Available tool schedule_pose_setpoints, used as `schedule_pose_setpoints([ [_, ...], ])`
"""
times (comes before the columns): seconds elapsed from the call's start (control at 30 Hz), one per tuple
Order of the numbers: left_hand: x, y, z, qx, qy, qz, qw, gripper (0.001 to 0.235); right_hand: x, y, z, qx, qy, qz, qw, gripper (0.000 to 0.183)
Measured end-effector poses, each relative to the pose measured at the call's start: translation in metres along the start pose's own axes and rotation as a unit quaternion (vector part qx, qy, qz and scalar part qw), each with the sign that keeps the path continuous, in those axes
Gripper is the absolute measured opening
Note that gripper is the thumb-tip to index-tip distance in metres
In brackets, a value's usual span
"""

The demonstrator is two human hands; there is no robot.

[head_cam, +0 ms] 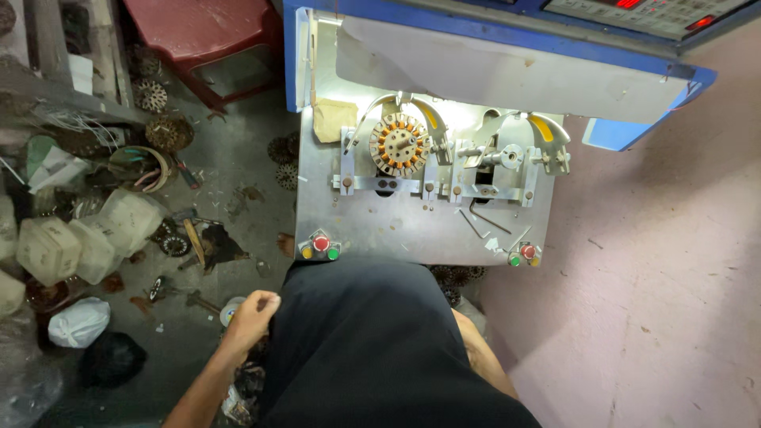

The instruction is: The person assembles a fan motor by placing a coil onto a machine, securing it, and connecting wires.

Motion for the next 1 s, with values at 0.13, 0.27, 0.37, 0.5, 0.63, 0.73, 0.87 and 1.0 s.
schedule_pose_setpoints([
  [0.13,0.048,0.036,-0.059,0.100,0.138,-0.024,0.985,0.039,-0.005,0.016,-0.061,0.059,-0.063,-0.043,0.995,0.041],
  [0.27,0.098,0.037,-0.114,0.119,0.182,-0.052,0.975,0.038,-0.030,0.046,-0.090,0.186,-0.038,-0.383,0.904,0.045],
  [0.37,0.123,0.026,-0.115,0.111,0.184,-0.073,0.974,0.037,-0.050,0.055,-0.080,0.234,-0.041,-0.418,0.877,0.049],
  [0.5,0.156,0.008,-0.119,0.101,0.187,-0.091,0.973,0.036,-0.048,0.063,-0.075,0.264,-0.046,-0.451,0.851,0.054],
  [0.63,0.172,-0.004,-0.117,0.102,0.187,-0.093,0.973,0.036,-0.046,0.066,-0.079,0.277,-0.040,-0.466,0.839,0.059],
  [0.73,0.181,-0.010,-0.119,0.103,0.188,-0.095,0.972,0.036,-0.049,0.065,-0.083,0.291,-0.043,-0.475,0.829,0.063],
  [0.87,0.193,-0.017,-0.125,0.104,0.192,-0.097,0.971,0.036,-0.056,0.070,-0.092,0.302,-0.054,-0.485,0.819,0.069],
  [1.0,0.191,-0.019,-0.113,0.104,0.188,-0.099,0.972,0.037,-0.041,0.069,-0.080,0.314,-0.054,-0.503,0.804,0.074],
])
Point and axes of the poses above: each hand's wrist, its own z-axis towards the middle knuckle, its own y-axis out of the back of the hand, x = y × z, the point moved 3 cm from there along z, towards the middle knuckle, and after that the axes turned 3 degrees about x, right-handed, at the moved point
